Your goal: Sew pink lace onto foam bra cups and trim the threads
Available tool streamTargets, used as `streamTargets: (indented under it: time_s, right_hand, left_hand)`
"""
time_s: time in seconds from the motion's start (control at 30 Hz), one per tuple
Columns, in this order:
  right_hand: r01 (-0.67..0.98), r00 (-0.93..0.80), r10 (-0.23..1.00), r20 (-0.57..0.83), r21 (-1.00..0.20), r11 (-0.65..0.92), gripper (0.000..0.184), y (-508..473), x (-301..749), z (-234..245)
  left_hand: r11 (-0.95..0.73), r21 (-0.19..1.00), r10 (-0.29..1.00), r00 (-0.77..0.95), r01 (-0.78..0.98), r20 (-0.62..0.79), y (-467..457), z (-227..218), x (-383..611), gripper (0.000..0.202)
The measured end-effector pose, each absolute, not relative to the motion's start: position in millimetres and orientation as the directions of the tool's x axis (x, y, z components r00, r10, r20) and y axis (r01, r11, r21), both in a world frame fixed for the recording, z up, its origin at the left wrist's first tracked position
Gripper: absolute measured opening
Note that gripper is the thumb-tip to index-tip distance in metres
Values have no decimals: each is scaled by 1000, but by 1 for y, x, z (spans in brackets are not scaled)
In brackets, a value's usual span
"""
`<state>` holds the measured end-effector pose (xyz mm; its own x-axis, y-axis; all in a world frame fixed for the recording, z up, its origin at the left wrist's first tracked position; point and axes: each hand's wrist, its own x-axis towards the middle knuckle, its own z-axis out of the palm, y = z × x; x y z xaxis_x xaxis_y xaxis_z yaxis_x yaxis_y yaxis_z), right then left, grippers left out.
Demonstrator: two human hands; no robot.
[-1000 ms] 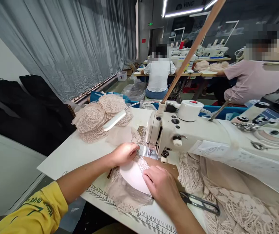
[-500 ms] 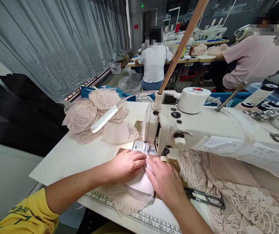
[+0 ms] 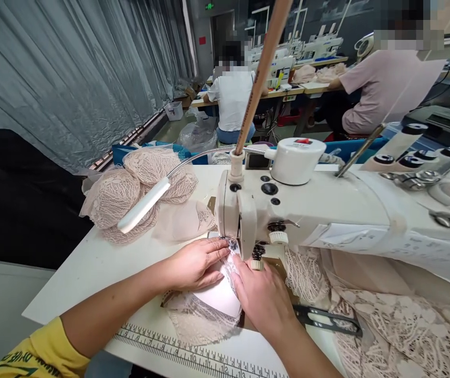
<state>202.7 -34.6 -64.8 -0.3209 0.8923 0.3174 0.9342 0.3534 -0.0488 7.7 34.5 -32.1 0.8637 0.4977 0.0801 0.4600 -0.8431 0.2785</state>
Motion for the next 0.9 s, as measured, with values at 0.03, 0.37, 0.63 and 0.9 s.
streamTargets:
  time_s: [0.03,0.37,0.63,0.9]
  right_hand:
    - [937,-316,896,312,-46,346,34,-34,203,-65]
    - [942,-289,897,336,-65,328,37,-32,204,-68]
    - [893,-268,874,405,-236,383,36,-34,212,-61]
    - [877,-310,893,326,-265,401,31,-35,215,-70]
  left_hand:
    - [-845,280,493,867,456,74,36,-32,8,54]
    - [-890,226,411,911,396,20,55,-23,3,46]
    - [-904,125,423,898,409,124,35,-17,5,25]
    - [-842,206,528,840,498,129,21,-27,20,27]
